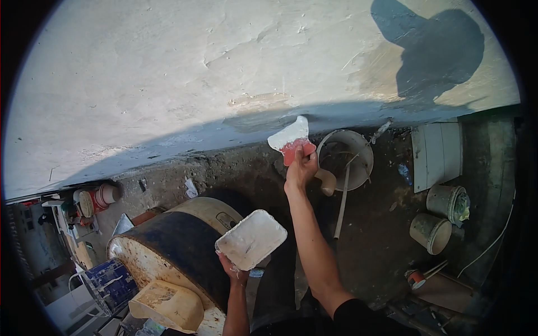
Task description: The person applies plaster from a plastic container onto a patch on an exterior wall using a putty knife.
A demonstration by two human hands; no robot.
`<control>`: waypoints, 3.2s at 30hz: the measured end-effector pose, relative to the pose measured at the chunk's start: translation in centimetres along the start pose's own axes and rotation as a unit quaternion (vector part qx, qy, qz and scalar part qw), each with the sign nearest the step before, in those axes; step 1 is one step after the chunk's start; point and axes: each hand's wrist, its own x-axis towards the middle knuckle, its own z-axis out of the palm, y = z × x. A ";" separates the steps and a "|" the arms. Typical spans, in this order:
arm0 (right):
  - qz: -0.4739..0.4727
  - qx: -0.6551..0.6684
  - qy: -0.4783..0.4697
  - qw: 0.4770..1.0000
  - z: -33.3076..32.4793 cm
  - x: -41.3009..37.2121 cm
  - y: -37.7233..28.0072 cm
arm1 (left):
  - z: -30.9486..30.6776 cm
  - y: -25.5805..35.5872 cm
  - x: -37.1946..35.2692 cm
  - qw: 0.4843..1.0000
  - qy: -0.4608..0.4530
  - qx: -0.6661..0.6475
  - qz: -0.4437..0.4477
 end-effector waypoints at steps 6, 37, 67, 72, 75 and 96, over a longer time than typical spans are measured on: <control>-0.176 -0.111 -0.018 0.978 5.6 -2.6 2.0 | -2.5 -1.2 -0.9 0.999 0.019 -0.012 -0.026; 0.185 0.150 0.012 0.971 1.8 5.8 12.7 | -4.2 -2.1 -2.9 0.997 0.060 0.037 -0.035; 0.092 0.022 0.111 0.989 0.3 7.3 13.2 | -3.4 -1.5 -3.8 0.993 -0.025 0.115 0.015; 0.090 0.178 0.053 0.978 2.0 6.9 11.6 | -4.3 -1.6 -4.2 0.994 -0.004 0.110 -0.008; 0.086 0.193 -0.003 0.977 2.0 5.2 8.5 | -3.0 -1.0 -4.2 0.992 -0.015 0.126 0.010; 0.123 0.165 -0.058 0.977 1.7 -4.0 -3.6 | -1.7 -0.4 -4.7 0.998 -0.017 0.067 -0.005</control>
